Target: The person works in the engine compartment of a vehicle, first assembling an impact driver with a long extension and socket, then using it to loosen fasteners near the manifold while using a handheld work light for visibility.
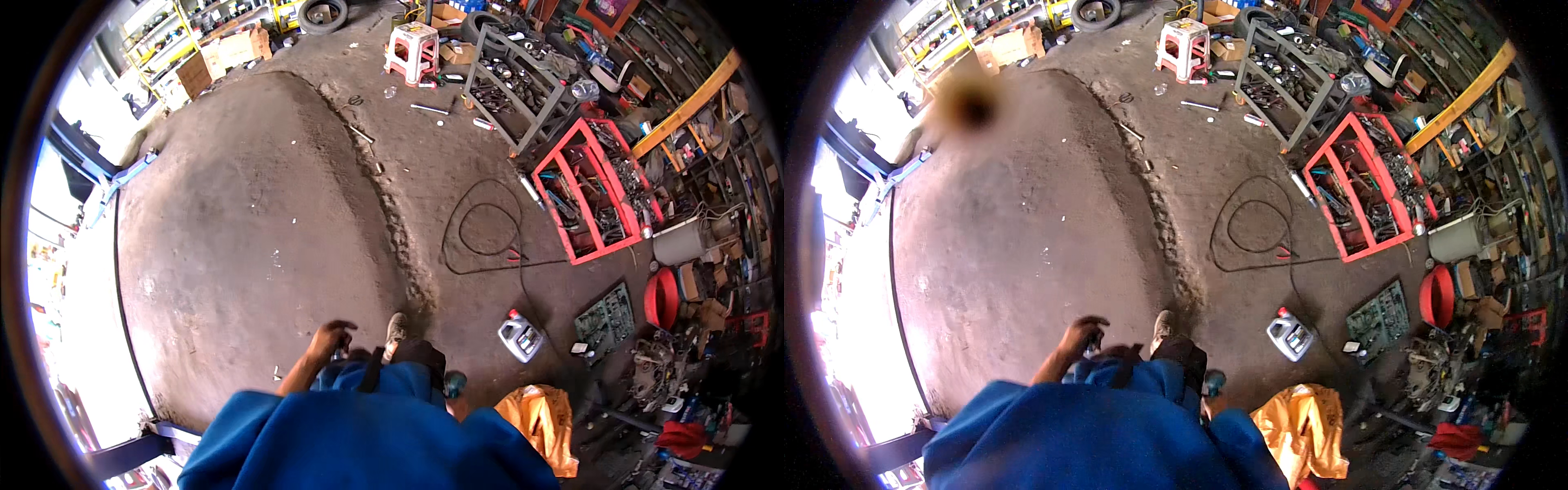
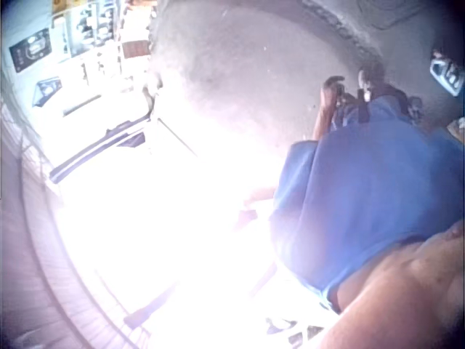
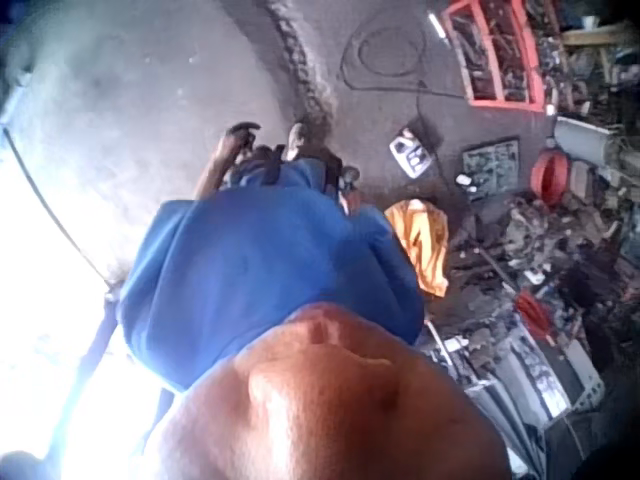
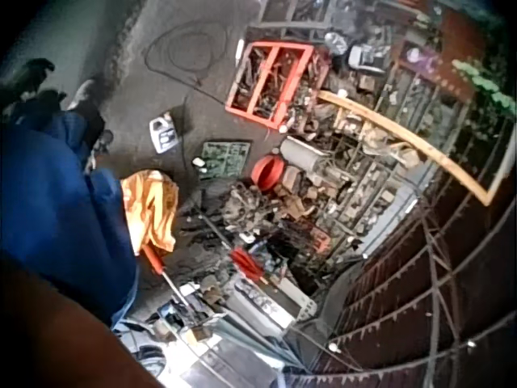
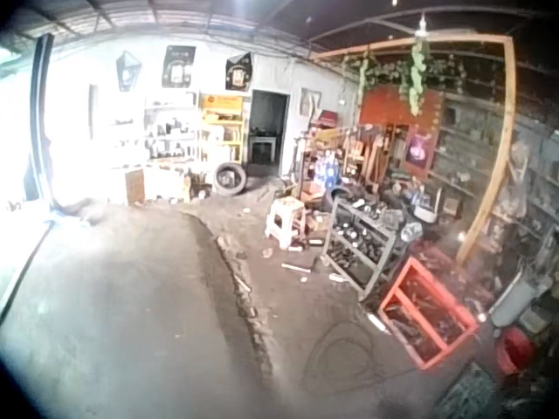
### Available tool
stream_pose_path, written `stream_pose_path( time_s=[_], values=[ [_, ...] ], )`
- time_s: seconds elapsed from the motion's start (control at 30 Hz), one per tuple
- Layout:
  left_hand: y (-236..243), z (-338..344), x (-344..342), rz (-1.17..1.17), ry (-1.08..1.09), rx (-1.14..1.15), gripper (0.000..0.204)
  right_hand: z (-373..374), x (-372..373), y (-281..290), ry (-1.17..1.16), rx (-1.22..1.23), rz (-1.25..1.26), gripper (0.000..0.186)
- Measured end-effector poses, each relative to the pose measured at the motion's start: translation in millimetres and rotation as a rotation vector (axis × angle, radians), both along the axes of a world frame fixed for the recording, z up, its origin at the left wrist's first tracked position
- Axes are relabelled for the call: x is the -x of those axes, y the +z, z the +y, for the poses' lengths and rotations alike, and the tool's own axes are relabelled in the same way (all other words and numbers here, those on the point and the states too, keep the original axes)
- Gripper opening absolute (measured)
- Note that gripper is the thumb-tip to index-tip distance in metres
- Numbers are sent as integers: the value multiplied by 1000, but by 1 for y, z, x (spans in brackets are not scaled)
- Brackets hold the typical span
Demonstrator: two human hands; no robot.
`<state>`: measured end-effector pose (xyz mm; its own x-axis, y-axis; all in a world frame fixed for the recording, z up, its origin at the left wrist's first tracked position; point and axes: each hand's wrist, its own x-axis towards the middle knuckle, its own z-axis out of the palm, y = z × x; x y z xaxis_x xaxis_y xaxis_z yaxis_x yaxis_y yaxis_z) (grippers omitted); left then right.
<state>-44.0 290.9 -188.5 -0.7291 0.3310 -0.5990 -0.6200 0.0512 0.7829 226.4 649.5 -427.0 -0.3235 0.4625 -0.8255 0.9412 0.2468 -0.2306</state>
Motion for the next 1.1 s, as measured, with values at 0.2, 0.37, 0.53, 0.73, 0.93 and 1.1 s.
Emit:
stream_pose_path(
  time_s=[0.2, 0.37, 0.53, 0.73, 0.93, 1.1],
  values=[
    [-20, 107, 169, 824, -280, 104, 27, 59, 231, 46, 160, -292, 473, 37],
    [1, 220, 301, -73, -359, 108, 52, 84, 433, 109, 140, -221, 684, 39],
    [-91, 278, 484, 115, -413, 255, 77, 81, 650, 92, 327, -26, 953, 43],
    [-59, 308, 701, -108, -527, 501, 102, 127, 909, 100, 826, 129, 588, 44],
    [-115, 326, 869, -191, 38, 347, 94, 145, 1126, 123, 1205, -101, 882, 46],
    [-97, 361, 1030, -216, 309, 469, 88, 163, 1319, 84, 1317, 111, 731, 49]
  ],
)
